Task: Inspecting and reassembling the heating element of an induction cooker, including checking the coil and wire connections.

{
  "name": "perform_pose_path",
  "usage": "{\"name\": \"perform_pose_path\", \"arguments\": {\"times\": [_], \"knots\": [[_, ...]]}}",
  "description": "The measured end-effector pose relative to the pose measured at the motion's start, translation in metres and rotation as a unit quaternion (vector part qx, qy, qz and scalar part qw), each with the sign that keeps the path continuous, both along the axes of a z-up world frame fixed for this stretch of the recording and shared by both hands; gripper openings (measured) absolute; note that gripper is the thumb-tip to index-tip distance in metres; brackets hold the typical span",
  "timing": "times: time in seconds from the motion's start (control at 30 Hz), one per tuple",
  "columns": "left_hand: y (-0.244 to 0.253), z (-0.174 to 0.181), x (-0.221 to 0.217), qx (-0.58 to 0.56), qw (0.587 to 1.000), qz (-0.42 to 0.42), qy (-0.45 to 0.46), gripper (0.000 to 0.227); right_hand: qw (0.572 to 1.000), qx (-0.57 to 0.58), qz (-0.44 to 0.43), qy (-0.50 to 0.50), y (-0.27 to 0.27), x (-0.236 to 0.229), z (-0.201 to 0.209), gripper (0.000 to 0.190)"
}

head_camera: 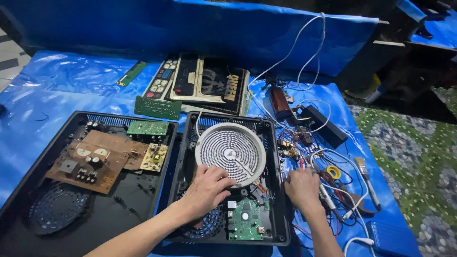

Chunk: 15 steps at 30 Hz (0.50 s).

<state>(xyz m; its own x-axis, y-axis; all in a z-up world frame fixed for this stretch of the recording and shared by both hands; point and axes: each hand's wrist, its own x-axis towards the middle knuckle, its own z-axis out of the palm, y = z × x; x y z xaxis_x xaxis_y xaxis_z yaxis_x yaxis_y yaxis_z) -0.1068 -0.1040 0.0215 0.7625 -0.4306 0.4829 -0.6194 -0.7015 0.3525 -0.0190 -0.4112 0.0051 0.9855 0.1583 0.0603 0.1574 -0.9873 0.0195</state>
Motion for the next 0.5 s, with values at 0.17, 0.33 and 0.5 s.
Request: {"name": "perform_pose_path", "arguments": {"times": [0.17, 0.33, 0.5], "knots": [[0.001, -0.004, 0.001, 0.01, 1.0, 0.004, -0.014, 0.032, 0.972, 0.18, -0.114, 0.098, 0.003, -0.012, 0.063, 0.025], [0.004, 0.001, 0.003, -0.009, 1.0, -0.017, -0.005, 0.028, 0.933, 0.342, -0.107, 0.024, -0.008, -0.023, 0.112, 0.02], [0.01, -0.002, 0.035, -0.038, 0.996, 0.062, -0.06, 0.03, 0.916, 0.381, -0.008, -0.129, 0.013, -0.023, 0.153, 0.052]]}}
